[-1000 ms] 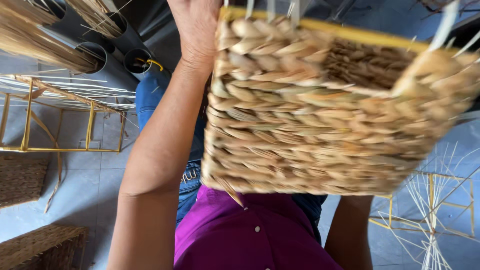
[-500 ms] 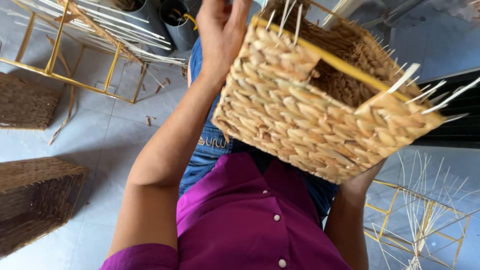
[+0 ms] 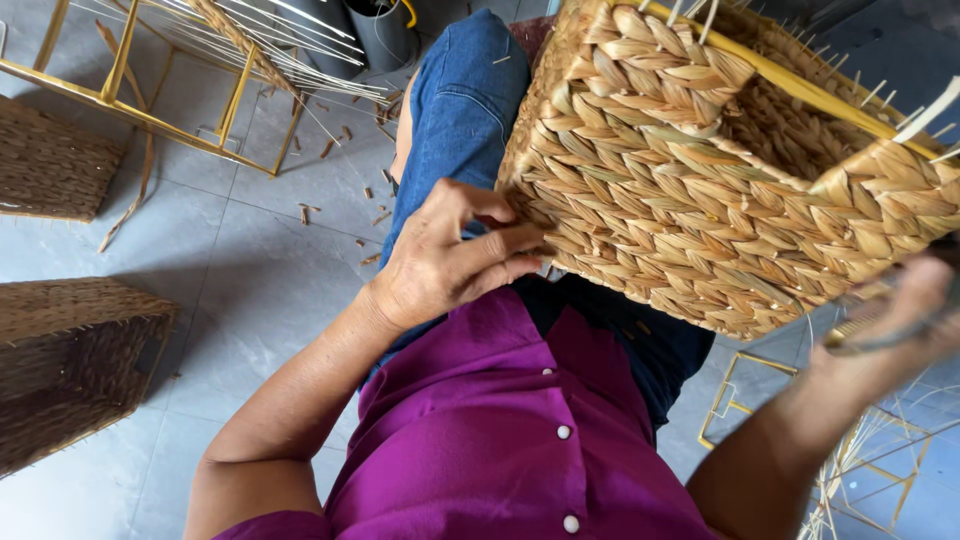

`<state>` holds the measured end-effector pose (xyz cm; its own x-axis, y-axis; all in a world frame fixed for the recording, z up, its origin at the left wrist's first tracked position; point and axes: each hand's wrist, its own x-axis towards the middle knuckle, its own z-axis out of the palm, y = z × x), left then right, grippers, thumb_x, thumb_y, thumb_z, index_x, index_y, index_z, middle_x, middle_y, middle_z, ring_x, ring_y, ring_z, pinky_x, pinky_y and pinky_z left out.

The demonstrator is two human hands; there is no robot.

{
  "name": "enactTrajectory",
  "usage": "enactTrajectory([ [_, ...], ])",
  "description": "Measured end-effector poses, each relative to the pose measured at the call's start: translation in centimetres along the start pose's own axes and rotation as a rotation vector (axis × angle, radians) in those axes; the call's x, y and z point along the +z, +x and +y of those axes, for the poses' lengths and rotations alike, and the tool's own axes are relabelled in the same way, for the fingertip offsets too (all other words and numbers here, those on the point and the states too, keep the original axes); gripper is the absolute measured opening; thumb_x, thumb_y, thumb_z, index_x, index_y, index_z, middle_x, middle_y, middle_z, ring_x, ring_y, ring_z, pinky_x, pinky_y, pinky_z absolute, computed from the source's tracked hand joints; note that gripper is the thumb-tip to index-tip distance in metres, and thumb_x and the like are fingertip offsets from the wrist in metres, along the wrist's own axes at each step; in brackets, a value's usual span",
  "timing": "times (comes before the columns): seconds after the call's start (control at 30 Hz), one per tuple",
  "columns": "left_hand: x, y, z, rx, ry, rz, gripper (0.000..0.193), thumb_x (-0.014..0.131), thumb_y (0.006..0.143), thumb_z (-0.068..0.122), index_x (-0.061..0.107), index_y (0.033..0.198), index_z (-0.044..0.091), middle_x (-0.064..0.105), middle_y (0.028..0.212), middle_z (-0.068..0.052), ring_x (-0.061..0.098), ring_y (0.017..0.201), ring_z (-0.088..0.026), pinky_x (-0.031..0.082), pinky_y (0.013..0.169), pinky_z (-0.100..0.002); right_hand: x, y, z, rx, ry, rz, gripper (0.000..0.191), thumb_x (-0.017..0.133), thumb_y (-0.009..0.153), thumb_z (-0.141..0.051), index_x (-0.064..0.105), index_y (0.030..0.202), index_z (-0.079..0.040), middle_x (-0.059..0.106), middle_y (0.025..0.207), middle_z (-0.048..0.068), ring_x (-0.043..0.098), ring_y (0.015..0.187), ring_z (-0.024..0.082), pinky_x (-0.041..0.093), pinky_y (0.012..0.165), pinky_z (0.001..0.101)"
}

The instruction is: The person sits on the floor with a woven water-hyacinth basket on their lap and uses scissors to snip off the protruding straw ends sticking out from the basket's rim and walls. They rotate the basket to reach different sides, pulling trimmed pieces free and letting clippings fall to the floor.

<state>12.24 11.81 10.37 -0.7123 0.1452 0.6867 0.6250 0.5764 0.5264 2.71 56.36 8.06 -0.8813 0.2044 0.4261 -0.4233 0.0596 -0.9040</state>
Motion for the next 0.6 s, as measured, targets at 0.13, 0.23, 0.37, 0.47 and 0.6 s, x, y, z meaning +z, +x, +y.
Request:
enactTrajectory([
  [0.13,-1.0,-1.0,-0.7,0.060,0.028,-0.039,0.028,0.086,0.093,0.019,0.077,0.119,0.012,0.061,0.113,-0.006,0.062,0.102,-0.022,0.056,0.087,-0.032,4.1,-2.6,-7.4,-0.090,-0.412,0.013,0.030,0.067,0.106,-0.023,0.065,0.126,-0.001,0.067,0.110,0.006,0.062,0.090,0.012,0.046,0.072,0.0218],
  [0.23,-0.9,-1.6,-0.9,-0.037,-0.052,0.003,0.018,0.083,0.094,0.014,0.075,0.110,0.009,0.064,0.112,-0.007,0.065,0.105,-0.022,0.057,0.090,-0.033,7.5,-4.8,-11.3,-0.187,-0.544,-0.307,0.055,0.079,0.092,-0.027,0.057,0.133,0.002,0.066,0.111,0.005,0.061,0.098,0.013,0.049,0.076,0.0242],
  [0.37,-0.8,-1.8,-1.7,-0.323,-0.358,0.160,0.009,0.081,0.097,0.009,0.073,0.102,0.007,0.070,0.104,-0.003,0.066,0.102,-0.016,0.057,0.086,-0.029,10.7,-5.3,-12.8,-0.357,-0.883,-0.655,0.066,0.095,0.078,-0.027,0.068,0.136,-0.011,0.060,0.101,0.004,0.062,0.081,0.012,0.058,0.073,0.0297],
  [0.47,-1.0,-2.0,-2.0,-0.372,-0.435,0.140,0.011,0.081,0.094,0.008,0.073,0.101,0.006,0.069,0.103,-0.003,0.066,0.095,-0.012,0.058,0.086,-0.027,12.6,-5.2,-12.5,-0.592,-1.068,-0.818,0.070,0.097,0.074,-0.028,0.070,0.138,-0.018,0.059,0.094,0.002,0.063,0.083,0.017,0.056,0.073,0.0340],
  [0.6,-1.1,-2.2,-1.8,-0.346,-0.417,0.141,0.012,0.082,0.092,0.007,0.073,0.100,0.006,0.070,0.102,-0.003,0.066,0.093,-0.012,0.058,0.084,-0.026,14.6,-4.6,-12.8,-0.756,-1.140,-0.911,0.075,0.096,0.069,-0.027,0.070,0.139,-0.025,0.052,0.084,0.000,0.061,0.075,0.017,0.057,0.073,0.0368],
])
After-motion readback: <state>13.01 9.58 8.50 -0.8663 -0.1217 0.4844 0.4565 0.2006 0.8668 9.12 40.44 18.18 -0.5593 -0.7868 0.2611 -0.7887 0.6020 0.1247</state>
